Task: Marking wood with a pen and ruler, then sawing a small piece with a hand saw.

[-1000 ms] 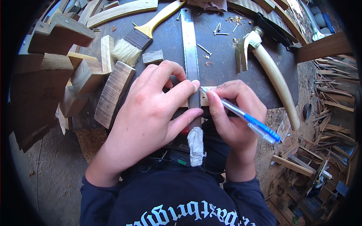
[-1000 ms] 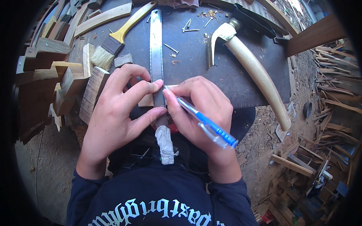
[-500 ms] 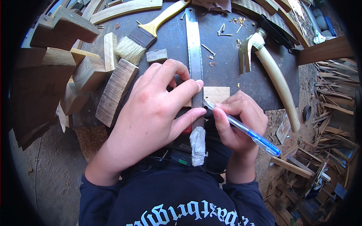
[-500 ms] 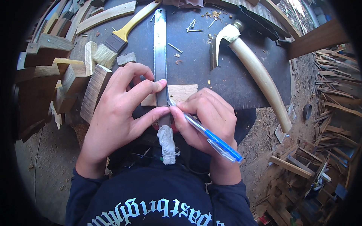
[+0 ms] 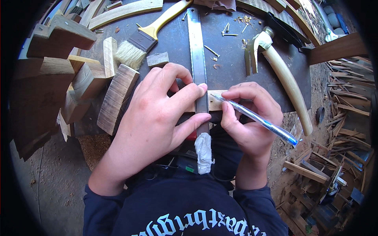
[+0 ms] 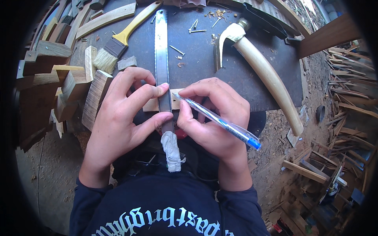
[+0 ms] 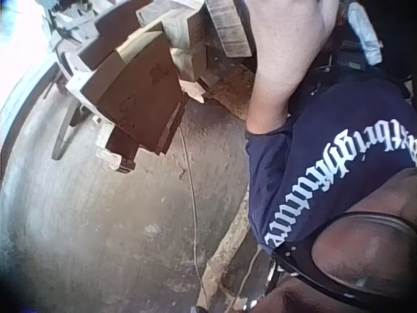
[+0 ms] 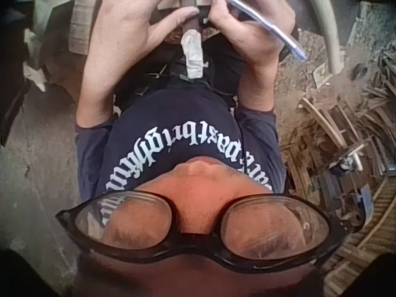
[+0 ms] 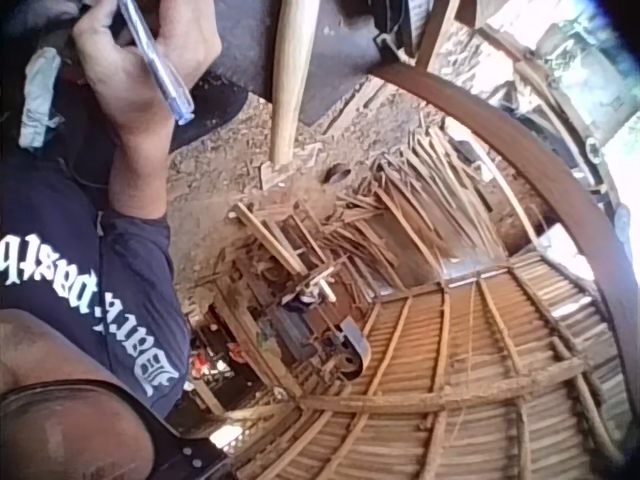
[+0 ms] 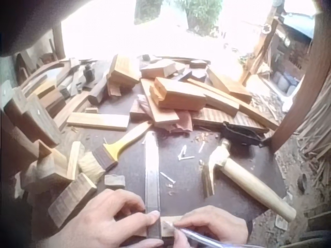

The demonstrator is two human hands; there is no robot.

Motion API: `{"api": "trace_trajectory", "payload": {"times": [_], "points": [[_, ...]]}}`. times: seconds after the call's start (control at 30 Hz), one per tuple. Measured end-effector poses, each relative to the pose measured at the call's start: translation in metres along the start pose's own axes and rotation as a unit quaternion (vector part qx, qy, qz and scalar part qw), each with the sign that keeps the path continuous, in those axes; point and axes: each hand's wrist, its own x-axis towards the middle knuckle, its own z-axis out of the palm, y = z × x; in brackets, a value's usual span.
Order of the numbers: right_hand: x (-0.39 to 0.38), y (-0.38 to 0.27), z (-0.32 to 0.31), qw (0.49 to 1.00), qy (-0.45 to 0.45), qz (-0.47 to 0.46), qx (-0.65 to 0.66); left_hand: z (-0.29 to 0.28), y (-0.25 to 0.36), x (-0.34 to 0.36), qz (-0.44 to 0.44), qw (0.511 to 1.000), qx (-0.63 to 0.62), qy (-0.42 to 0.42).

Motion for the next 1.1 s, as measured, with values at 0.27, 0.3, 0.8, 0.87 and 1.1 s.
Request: {"api": "trace_trajectory", "payload": {"times": [0.27,0.3,0.8,0.87,1.1], "points": [[0.002,0.002,0.004,1.0,0.002,-0.004,-0.007,-0.001,0.0,-0.001,-0.006,1.0,0.005,-0.005],[0.002,0.002,0.005,1.0,-0.002,-0.022,-0.011,-0.001,0.0,-0.001,-0.006,1.0,0.005,-0.005],[-0.003,-0.006,-0.003,0.999,-0.043,0.005,0.005,-0.001,0.0,-0.002,-0.01,1.0,0.011,-0.009],[-0.005,-0.002,-0.01,0.997,-0.073,-0.03,0.009,-0.002,0.001,0.0,-0.007,1.0,0.002,-0.011],[-0.006,-0.002,-0.005,0.999,-0.033,-0.01,0.021,0.0,0.006,-0.004,-0.024,1.0,-0.001,-0.02]]}}
